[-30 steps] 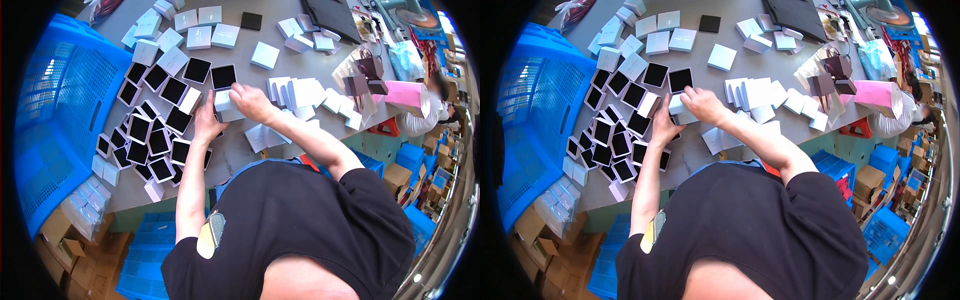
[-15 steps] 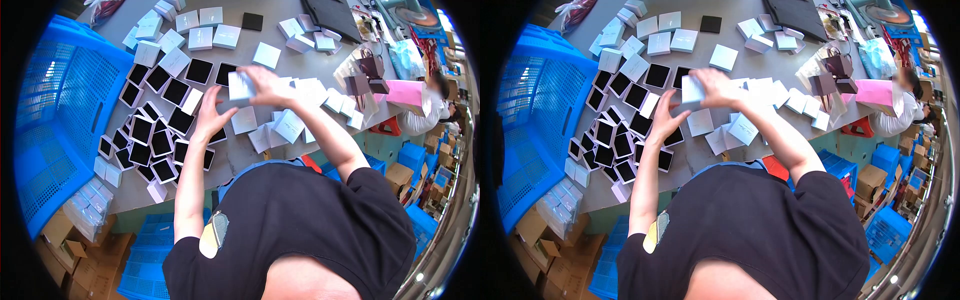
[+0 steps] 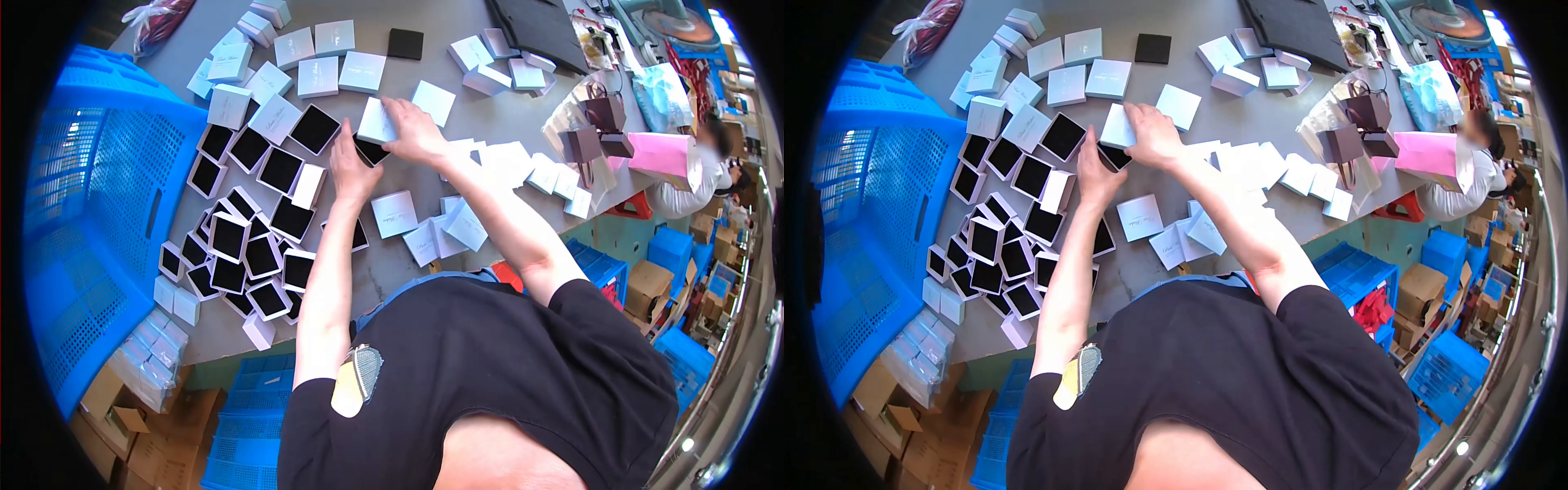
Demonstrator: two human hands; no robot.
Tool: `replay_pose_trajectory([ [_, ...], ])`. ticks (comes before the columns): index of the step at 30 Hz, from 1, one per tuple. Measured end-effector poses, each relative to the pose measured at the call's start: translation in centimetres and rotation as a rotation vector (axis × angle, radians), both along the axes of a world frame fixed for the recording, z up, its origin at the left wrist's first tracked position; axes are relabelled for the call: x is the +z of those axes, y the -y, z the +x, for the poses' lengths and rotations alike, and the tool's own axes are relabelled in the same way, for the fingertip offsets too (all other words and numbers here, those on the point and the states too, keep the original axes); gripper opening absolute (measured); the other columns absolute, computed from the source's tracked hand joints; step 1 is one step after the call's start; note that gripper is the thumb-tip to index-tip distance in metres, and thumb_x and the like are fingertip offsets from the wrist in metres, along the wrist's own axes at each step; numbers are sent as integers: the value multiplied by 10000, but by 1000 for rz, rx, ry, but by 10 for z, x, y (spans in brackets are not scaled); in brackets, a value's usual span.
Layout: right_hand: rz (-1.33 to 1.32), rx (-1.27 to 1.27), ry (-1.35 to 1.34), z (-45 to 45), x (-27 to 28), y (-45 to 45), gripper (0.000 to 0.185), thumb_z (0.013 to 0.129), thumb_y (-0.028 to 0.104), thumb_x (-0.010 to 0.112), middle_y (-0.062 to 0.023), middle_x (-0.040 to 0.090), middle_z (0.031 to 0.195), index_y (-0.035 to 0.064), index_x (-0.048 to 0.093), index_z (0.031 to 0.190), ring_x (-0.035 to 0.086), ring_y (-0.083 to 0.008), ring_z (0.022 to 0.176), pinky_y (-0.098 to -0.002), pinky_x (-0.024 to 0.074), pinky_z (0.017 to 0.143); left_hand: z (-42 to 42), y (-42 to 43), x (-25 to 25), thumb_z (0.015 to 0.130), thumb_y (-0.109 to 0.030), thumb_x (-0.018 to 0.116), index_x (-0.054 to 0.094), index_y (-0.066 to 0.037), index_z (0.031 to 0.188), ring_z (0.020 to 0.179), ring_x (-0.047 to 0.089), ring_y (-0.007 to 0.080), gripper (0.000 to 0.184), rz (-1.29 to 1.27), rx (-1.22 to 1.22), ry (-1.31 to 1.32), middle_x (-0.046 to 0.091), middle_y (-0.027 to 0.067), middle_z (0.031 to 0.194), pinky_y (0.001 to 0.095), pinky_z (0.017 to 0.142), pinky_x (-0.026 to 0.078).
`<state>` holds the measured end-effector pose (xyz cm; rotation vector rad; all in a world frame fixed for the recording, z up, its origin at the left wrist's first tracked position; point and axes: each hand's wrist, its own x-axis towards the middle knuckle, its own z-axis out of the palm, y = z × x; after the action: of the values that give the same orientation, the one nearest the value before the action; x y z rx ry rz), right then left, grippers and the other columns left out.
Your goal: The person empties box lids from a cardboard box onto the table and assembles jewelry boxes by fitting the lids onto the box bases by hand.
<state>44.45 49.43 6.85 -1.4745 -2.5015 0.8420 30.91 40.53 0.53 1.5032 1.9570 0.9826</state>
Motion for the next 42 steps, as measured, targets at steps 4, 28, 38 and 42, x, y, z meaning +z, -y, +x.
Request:
replay_pose_trajectory([
  [4, 85, 326, 57, -2, 14, -3, 805, 648, 40, 739, -176, 459, 1391, 35, 412, 1383, 416, -325, 1328, -448, 374, 1066, -15, -1, -14, 577, -47, 811, 162, -68, 1507, 1050, 581, 314, 1134, 27, -80, 262, 588, 133, 1223, 408, 924, 472],
  [28, 429, 133, 132, 54, 19, -70, 566, 663, 99, 777, -159, 609, 1126, 42, 582, 1191, 587, -334, 1063, -422, 490, 916, -32, 16, 53, 700, -19, 561, 420, 66, 1331, 1255, 442, 406, 651, 176, -22, -595, 410, 247, 1405, 489, 1046, 353],
  [38, 425, -39, 557, 124, 38, -120, 120, 790, 65, 549, -189, 688, 864, 18, 636, 859, 687, -347, 823, -456, 539, 733, -66, -13, 44, 748, -116, 708, 652, -42, 925, 1198, 526, 353, 200, -337, 34, -828, 465, 243, 1348, 581, 1070, 314],
  [42, 537, 97, 344, 71, 69, -101, 208, 766, 175, 684, -160, 667, 874, 37, 570, 872, 664, -329, 836, -430, 524, 753, -63, -18, 45, 770, -90, 653, 709, -79, 869, 1015, 597, 318, 115, -352, -60, -817, 545, 205, 1204, 578, 1054, 329],
])
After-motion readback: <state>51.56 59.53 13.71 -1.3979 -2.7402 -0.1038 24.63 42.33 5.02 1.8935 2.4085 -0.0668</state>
